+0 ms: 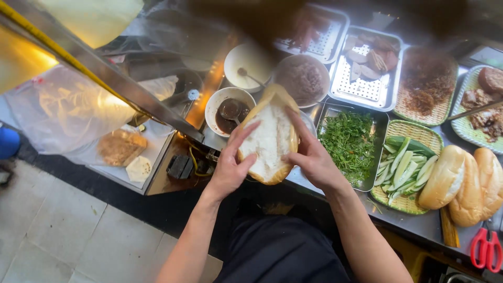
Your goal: Preparing a Vietnamese banh mi sandwich with meat, vegetables, and sauce at a food stall.
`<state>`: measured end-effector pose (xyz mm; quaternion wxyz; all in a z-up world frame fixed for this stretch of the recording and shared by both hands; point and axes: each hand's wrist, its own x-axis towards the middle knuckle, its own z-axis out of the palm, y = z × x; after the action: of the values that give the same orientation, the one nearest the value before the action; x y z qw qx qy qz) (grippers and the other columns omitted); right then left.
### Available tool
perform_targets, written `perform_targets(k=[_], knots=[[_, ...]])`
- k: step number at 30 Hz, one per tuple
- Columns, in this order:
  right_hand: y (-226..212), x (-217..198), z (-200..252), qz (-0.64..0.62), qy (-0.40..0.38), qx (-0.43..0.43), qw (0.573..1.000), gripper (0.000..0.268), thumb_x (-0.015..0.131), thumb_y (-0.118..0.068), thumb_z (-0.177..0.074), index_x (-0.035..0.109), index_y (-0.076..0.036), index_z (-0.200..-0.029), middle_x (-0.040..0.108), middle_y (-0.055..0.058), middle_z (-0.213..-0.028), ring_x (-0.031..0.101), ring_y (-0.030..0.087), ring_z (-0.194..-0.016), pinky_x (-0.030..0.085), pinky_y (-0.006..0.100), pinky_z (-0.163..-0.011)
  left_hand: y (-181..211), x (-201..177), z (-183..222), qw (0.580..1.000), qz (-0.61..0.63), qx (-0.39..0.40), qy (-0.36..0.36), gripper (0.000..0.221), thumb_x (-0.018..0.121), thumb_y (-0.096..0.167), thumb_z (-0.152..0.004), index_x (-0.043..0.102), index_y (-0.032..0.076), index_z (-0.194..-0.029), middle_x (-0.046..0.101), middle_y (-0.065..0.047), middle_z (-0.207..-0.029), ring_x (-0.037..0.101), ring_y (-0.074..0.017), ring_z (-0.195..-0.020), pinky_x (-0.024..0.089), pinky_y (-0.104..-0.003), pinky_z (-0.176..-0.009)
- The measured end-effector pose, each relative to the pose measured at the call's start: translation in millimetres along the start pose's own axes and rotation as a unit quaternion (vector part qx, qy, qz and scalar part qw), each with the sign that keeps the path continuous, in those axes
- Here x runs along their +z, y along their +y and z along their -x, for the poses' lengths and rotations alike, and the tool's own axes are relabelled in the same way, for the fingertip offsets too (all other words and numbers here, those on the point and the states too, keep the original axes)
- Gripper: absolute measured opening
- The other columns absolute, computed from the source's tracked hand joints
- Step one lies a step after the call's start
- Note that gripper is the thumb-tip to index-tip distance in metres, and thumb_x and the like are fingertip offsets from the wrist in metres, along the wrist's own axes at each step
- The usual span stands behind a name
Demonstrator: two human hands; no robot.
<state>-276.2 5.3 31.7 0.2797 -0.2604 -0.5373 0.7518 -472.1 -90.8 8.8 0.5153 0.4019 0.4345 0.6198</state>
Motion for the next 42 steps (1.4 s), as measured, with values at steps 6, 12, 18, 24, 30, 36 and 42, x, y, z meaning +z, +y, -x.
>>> perform_targets(k=[6,12,18,24,30,36,42], knots=[[1.8,22.8,-14.9,0.304,-0.004,-0.026,0.952,0.092,0.059,-0.001,-0.075,0.031,-0.009,-0.162,0.034,0.017,-0.165,0.032,0.031,-0.154,0.041,0.038,-0.112,2.6,-12.9,-37.8,0.936,-0.338,0.099,0.017,0.059,0.069,0.006,-0.087,0.055,0.005,-0.145,0.043,-0.023,-0.157,0.045,-0.0366,-0.145,0.040,-0.040,-0.117],[-0.5,8.6,-28.7,0.468,0.066,-0.068,0.879,0.088,0.065,-0.003,-0.073,0.035,-0.004,-0.156,0.032,0.025,-0.159,0.033,0.037,-0.150,0.030,0.043,-0.124,-0.3,15.0,-46.5,0.930,-0.363,0.055,0.008,0.062,0.057,0.001,-0.090,0.050,0.006,-0.150,0.045,-0.020,-0.158,0.048,-0.0372,-0.142,0.043,-0.041,-0.115],[-4.0,-36.1,-19.8,0.235,-0.006,-0.022,0.972,0.094,0.066,-0.001,-0.073,0.030,-0.001,-0.160,0.036,0.021,-0.163,0.033,0.031,-0.152,0.026,0.040,-0.124,1.0,4.8,-47.1,0.962,-0.264,0.069,-0.018,0.064,0.059,-0.002,-0.091,0.049,0.004,-0.153,0.046,-0.020,-0.159,0.044,-0.0329,-0.149,0.036,-0.041,-0.122],[-13.0,-42.8,-28.1,-0.025,-0.049,0.072,0.996,0.095,0.064,0.002,-0.072,0.031,-0.001,-0.161,0.040,0.015,-0.162,0.040,0.023,-0.148,0.032,0.036,-0.121,0.4,6.6,-44.4,0.999,0.012,-0.036,-0.008,0.065,0.063,-0.002,-0.090,0.049,0.005,-0.154,0.048,-0.017,-0.159,0.046,-0.0264,-0.146,0.036,-0.038,-0.122],[3.2,-45.8,-53.4,0.045,0.039,0.034,0.998,0.091,0.058,0.007,-0.076,0.029,-0.003,-0.162,0.040,0.016,-0.163,0.047,0.024,-0.143,0.040,0.034,-0.115,-30.2,30.2,-27.8,0.973,-0.219,0.052,0.059,0.054,0.062,0.004,-0.097,0.055,0.009,-0.151,0.046,-0.017,-0.161,0.047,-0.0290,-0.149,0.038,-0.039,-0.122],[2.0,-42.2,-60.5,-0.007,0.048,0.022,0.999,0.089,0.064,-0.003,-0.083,0.022,-0.009,-0.162,0.030,0.016,-0.166,0.049,0.027,-0.139,0.049,0.039,-0.108,-41.5,30.1,-22.1,0.959,-0.263,0.029,0.097,0.059,0.069,0.012,-0.101,0.051,0.010,-0.157,0.053,-0.019,-0.158,0.049,-0.0319,-0.148,0.034,-0.042,-0.124],[-14.0,-107.8,-51.3,0.365,0.031,0.033,0.930,0.060,0.059,-0.043,-0.100,0.053,-0.015,-0.152,0.026,0.015,-0.171,0.042,0.034,-0.150,0.042,0.051,-0.113,-28.3,1.4,-19.3,0.948,-0.267,0.059,0.160,0.093,0.088,0.016,-0.079,0.039,0.010,-0.159,0.053,-0.019,-0.151,0.056,-0.0294,-0.138,0.046,-0.039,-0.116]])
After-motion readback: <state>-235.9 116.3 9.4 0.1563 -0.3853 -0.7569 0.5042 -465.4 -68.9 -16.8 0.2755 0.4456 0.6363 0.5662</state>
